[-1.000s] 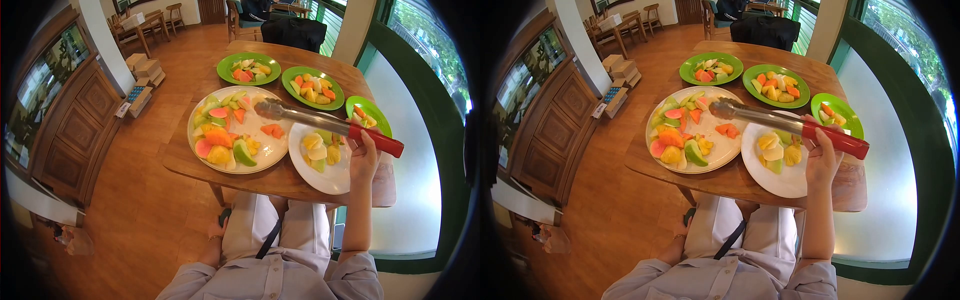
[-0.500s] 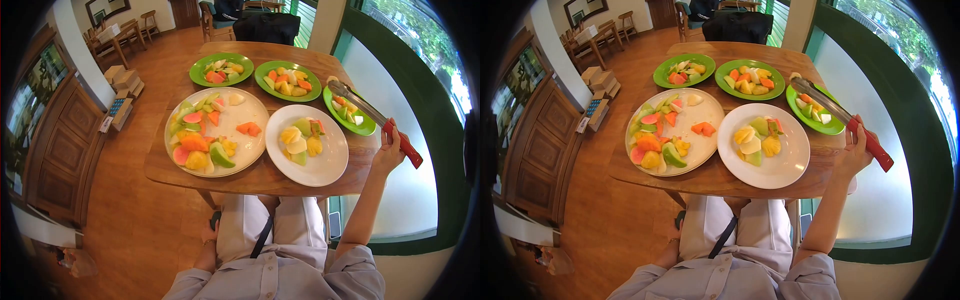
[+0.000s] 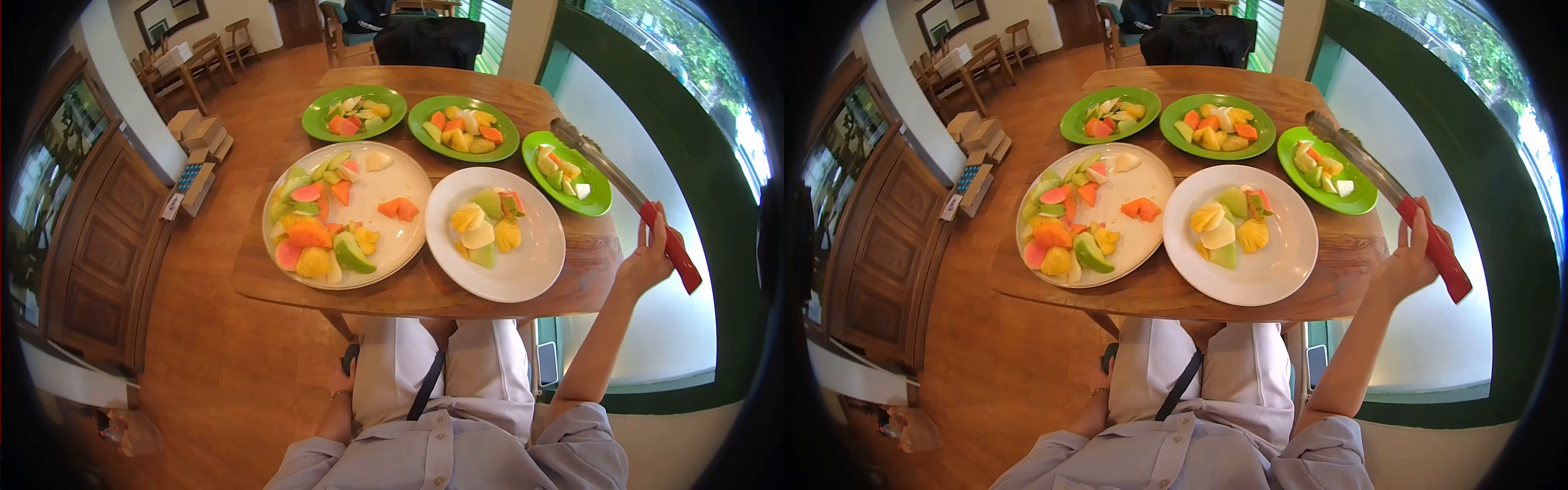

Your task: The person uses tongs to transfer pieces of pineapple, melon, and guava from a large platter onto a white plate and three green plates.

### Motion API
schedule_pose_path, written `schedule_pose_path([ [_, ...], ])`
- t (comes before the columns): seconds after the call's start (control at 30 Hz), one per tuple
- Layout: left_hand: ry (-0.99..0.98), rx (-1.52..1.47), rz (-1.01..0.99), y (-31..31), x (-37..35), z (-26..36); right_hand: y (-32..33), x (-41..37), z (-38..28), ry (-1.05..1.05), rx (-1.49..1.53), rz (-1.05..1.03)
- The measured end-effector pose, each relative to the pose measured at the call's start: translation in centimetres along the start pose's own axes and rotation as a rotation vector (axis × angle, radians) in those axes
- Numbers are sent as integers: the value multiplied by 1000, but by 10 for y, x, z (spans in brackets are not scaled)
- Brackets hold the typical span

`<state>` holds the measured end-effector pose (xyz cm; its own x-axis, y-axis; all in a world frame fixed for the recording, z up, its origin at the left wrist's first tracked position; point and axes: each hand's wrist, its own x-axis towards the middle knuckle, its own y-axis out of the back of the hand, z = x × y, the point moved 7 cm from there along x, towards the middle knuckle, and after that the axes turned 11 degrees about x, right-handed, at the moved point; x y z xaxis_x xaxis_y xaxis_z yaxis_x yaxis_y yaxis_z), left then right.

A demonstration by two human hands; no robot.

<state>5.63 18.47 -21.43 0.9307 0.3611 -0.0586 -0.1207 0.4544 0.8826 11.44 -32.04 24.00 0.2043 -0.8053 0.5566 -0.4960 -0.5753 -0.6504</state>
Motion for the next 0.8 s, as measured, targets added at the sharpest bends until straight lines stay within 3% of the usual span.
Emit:
schedule_pose_path([
  [0.13,9,69,-60,19,0,18,-22,-15,-17,-16,54,-99],
  [0.23,3,55,-50,19,-1,18,-46,-30,-8,-235,193,-410],
  [0.37,14,31,-57,20,-2,18,-65,-57,2,-456,301,-549],
  [0.47,-1,44,-25,18,-2,16,-79,-71,-2,-460,224,-691],
  [0.8,20,75,-67,18,-2,16,-102,-83,10,-508,174,-794],
])
